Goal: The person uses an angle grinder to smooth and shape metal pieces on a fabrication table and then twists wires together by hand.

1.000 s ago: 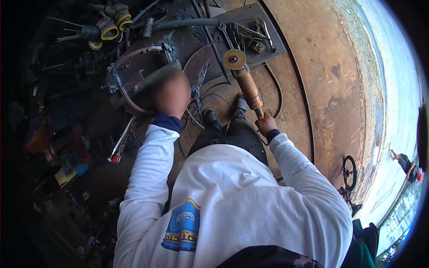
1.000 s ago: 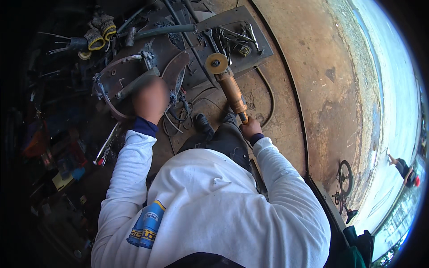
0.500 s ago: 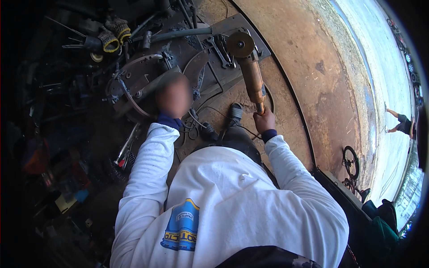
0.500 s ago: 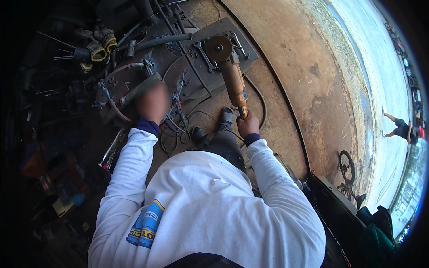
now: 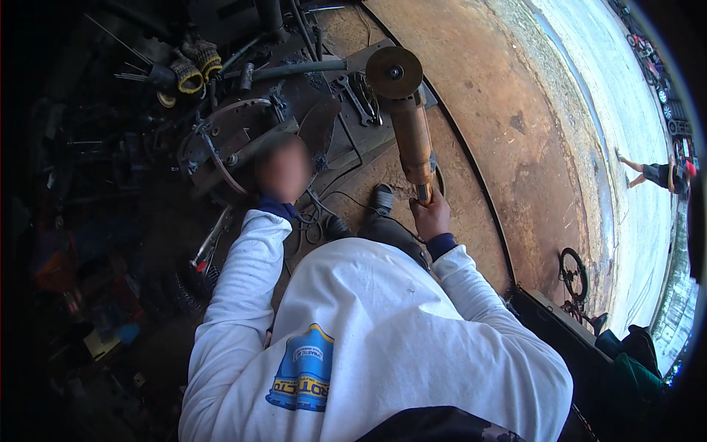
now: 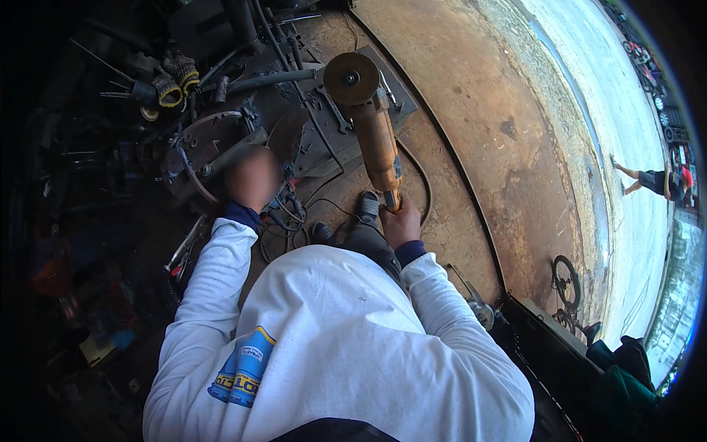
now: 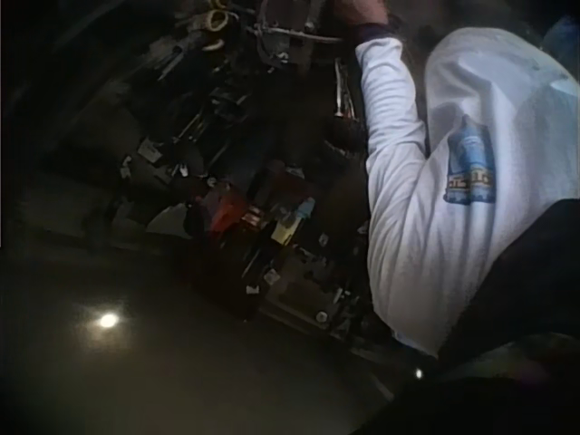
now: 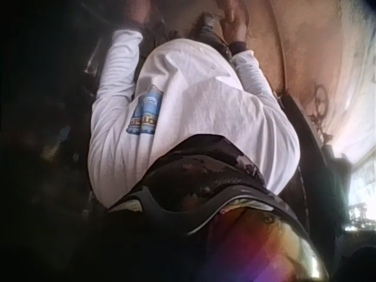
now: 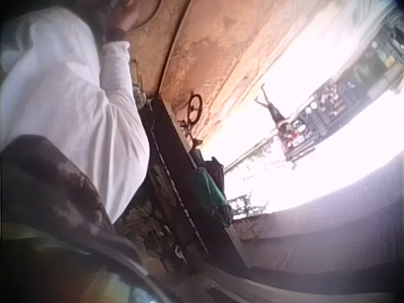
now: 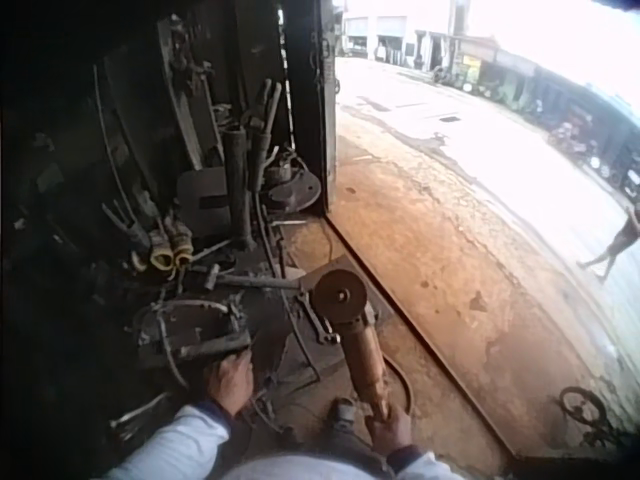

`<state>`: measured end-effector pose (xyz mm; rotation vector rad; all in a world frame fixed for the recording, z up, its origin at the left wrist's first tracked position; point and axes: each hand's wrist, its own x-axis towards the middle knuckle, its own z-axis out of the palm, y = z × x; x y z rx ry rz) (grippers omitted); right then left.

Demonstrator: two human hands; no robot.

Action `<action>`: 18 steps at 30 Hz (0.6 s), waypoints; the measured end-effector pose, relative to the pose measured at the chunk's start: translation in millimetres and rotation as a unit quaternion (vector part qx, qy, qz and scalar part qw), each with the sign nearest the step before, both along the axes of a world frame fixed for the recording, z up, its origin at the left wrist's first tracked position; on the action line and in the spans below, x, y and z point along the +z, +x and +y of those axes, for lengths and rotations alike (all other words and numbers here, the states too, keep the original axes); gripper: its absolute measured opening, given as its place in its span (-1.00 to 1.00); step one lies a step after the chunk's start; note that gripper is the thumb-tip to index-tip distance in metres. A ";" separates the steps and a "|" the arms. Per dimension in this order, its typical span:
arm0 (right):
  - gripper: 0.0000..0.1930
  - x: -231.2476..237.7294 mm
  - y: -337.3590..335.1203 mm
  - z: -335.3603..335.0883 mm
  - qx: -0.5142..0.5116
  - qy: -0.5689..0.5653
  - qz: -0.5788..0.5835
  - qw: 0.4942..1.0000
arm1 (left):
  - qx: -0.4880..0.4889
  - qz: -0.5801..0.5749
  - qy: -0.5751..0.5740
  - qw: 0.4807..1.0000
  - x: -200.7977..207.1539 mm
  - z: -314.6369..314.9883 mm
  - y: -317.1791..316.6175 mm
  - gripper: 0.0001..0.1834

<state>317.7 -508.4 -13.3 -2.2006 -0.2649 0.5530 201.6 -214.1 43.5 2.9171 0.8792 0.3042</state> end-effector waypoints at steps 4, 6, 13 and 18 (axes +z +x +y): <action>-0.73 -3.6 2.0 -5.9 0.001 0.026 -0.015 1.000 | 0.006 0.021 -0.014 1.000 9.4 -0.9 -0.2 -0.74; -0.73 0.4 2.4 -6.7 -0.005 0.031 -0.011 0.999 | -0.005 0.009 -0.033 0.999 17.1 -5.0 4.0 -0.71; -0.67 25.3 -1.7 13.0 -0.024 0.007 -0.051 0.998 | -0.139 -0.237 -0.403 0.873 16.7 -89.7 60.6 -0.33; -0.54 52.9 -19.9 25.6 -0.064 0.043 -0.107 0.991 | -0.111 -0.378 -0.635 0.664 40.3 -117.8 122.4 -0.40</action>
